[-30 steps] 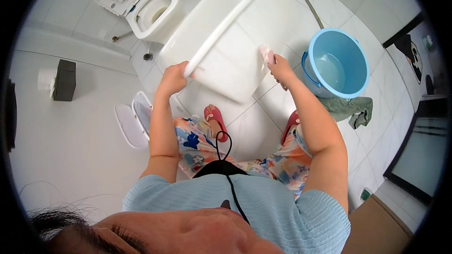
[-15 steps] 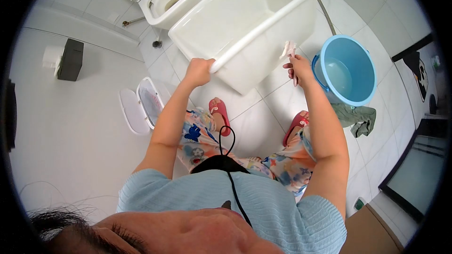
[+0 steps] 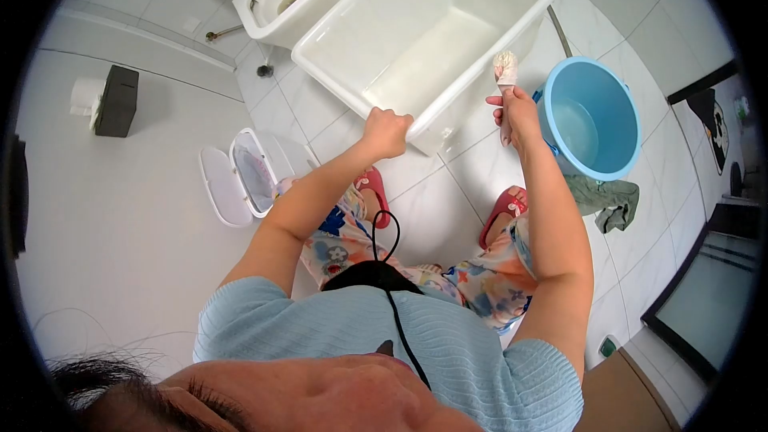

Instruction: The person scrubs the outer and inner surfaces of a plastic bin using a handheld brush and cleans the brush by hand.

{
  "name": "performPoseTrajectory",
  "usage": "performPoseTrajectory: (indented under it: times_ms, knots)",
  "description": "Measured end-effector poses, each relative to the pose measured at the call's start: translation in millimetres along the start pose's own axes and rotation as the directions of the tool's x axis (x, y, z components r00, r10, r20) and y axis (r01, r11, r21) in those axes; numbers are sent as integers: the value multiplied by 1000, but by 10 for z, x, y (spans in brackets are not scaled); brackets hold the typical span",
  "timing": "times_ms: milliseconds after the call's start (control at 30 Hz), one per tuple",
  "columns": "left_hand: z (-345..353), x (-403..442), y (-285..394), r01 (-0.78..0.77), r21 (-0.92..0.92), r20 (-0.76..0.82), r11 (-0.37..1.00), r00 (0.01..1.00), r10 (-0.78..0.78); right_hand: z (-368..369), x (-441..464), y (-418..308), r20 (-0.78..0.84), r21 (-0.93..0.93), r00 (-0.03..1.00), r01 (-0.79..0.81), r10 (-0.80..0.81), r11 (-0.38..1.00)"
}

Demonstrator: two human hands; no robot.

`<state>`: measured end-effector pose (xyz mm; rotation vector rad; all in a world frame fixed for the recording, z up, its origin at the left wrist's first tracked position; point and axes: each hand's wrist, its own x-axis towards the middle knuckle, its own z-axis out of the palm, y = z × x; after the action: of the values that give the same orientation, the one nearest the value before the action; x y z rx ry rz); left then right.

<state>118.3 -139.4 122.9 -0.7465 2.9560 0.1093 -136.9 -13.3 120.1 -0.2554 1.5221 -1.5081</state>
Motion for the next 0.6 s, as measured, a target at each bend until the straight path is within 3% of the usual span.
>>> performPoseTrajectory:
  times_ms: [267,467,567,600]
  knots:
    - [242,127,258,-41,-50,146,998,988,48,-28,30,-87,-12,-39,1000,-27,27,999]
    - [438,232,338,-89,-81,80,993,992,95,-19,-10,-145,51,-43,998,29,-27,999]
    - [427,269,375,-123,-179,39,976,990,132,-19,-25,-157,97,-56,993,75,-69,996]
    - [293,306,403,-107,-177,177,978,974,139,-16,-29,-177,67,-58,995,73,-69,996]
